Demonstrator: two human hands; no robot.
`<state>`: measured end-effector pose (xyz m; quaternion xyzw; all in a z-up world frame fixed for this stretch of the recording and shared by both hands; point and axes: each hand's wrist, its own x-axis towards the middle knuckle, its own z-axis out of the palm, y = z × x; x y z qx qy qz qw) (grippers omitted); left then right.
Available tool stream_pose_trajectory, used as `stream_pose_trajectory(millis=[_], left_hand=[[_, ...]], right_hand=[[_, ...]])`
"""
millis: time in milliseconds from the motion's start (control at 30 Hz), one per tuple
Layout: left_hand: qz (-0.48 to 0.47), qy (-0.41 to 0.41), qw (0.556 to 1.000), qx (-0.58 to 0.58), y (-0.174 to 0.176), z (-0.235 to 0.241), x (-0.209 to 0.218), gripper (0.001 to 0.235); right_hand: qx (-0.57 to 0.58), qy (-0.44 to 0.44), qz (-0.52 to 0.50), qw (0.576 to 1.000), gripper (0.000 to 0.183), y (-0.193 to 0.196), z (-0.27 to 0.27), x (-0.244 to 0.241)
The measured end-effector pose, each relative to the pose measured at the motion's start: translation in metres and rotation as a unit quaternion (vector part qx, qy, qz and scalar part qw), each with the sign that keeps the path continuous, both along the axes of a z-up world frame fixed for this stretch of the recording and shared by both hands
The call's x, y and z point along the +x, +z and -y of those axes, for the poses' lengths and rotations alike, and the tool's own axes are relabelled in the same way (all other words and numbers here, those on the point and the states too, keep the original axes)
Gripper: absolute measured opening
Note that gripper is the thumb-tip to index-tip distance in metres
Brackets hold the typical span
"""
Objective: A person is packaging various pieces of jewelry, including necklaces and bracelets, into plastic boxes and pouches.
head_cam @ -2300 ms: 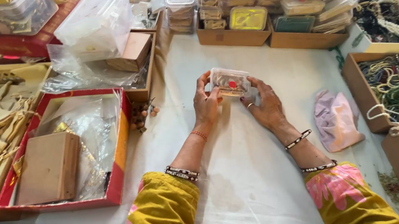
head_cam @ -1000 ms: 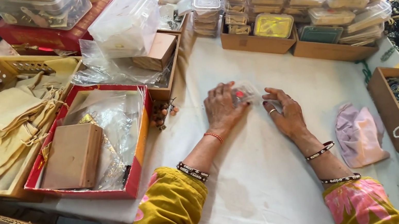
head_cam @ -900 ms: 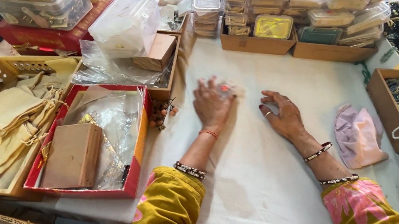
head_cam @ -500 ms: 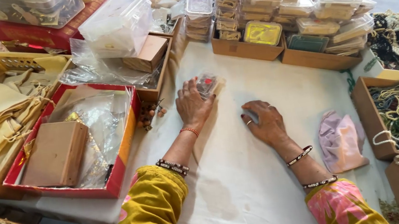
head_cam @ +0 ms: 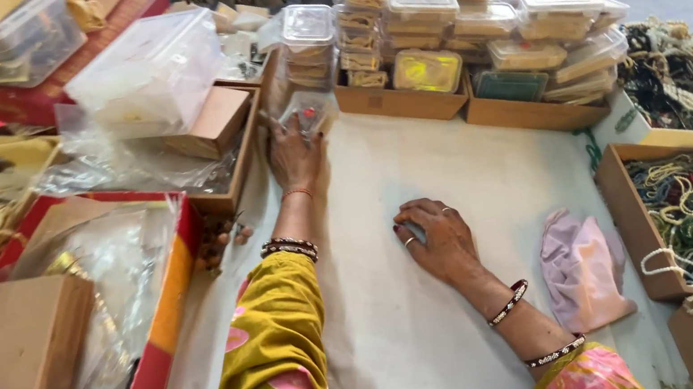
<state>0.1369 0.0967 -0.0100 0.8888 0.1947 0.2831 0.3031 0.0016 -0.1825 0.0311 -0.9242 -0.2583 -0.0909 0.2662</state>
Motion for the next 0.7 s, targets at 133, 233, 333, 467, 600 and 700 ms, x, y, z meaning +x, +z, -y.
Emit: stream_pose_trajectory(millis=[133,233,333,467,600,700], left_hand=[[0.052,0.000,0.998,0.029,-0.017,-0.016,0.031,0.050],[0.099,0.010,0.995,0.002,-0.017,-0.019,0.041,0.055],[0.065,0.065,0.996,0.010,0.012,-0.010,0.023,0.051],[0.018,0.060,0.998,-0.021,-0.004,-0.021,0.042,0.041],[0.047,-0.007,0.998,0.039,-0.022,-0.030,0.056,0.048],[0.047,-0.003,0.993,0.105,-0.008,-0.024,0.047,0.065]], right_hand=[[-0.001,0.002,0.005,1.000,0.018,0.002,-0.001,0.000],[-0.003,-0.003,0.000,1.000,0.017,0.005,-0.003,-0.002],[-0.015,-0.016,-0.029,0.999,0.019,0.008,-0.006,-0.004],[-0.026,0.003,0.000,1.000,0.020,0.005,-0.009,-0.006],[-0.042,0.002,-0.005,0.999,0.021,0.005,-0.010,-0.005],[-0.042,-0.003,-0.010,0.999,0.021,0.008,-0.011,-0.006]])
